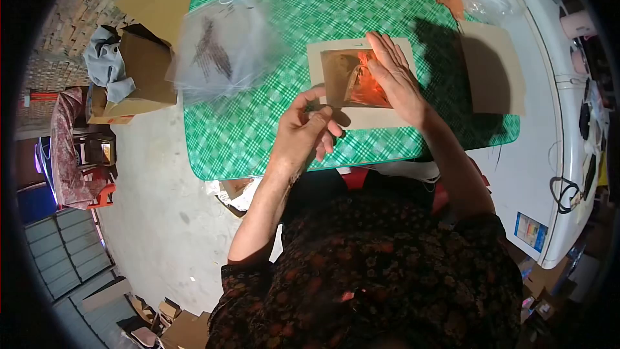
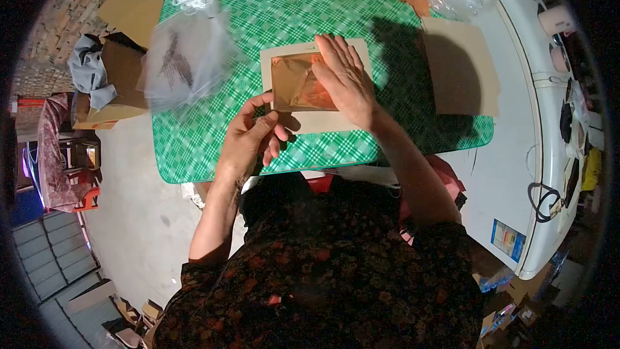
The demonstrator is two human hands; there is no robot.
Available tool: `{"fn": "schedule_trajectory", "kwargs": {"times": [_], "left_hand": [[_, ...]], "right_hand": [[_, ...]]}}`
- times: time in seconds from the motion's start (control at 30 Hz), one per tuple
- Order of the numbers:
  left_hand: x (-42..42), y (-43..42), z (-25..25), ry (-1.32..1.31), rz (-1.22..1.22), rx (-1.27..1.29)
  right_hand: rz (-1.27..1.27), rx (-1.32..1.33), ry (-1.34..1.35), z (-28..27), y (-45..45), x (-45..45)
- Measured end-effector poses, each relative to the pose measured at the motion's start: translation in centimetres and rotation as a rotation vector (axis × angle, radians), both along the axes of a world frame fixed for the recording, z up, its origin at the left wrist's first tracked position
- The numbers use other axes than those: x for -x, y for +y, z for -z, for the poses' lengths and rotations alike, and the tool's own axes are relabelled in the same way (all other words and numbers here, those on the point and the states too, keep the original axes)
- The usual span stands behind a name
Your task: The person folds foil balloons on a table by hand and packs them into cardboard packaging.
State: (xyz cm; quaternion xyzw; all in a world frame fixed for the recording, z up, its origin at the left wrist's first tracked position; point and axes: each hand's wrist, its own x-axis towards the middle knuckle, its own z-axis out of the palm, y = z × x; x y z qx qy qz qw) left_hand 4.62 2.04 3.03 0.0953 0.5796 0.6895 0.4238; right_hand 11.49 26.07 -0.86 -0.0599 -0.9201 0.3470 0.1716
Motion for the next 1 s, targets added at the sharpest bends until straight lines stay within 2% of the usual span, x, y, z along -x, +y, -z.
{"fn": "schedule_trajectory", "kwargs": {"times": [0.17,0.33,0.47,0.57,0.67,1.0], "left_hand": [[-0.5,0.7,0.2,-0.001,-0.057,-0.069],[-0.5,1.4,0.0,0.009,-0.094,-0.081],[0.0,1.0,0.4,0.056,-0.016,0.012],[-0.3,0.5,0.3,0.092,0.008,0.049],[-0.7,0.5,0.4,0.092,0.004,0.083],[-0.5,0.9,0.3,0.116,0.063,0.208]], "right_hand": [[-0.016,0.081,0.084,0.0,0.3,-0.2],[-0.043,-0.015,0.083,-0.1,0.4,-0.4],[-0.047,-0.003,0.057,0.1,0.4,-0.4],[-0.016,0.103,-0.038,-0.2,0.2,-0.1],[-0.025,-0.044,-0.109,-0.2,0.1,0.1],[-0.032,-0.263,-0.149,-0.2,-0.7,0.0]]}}
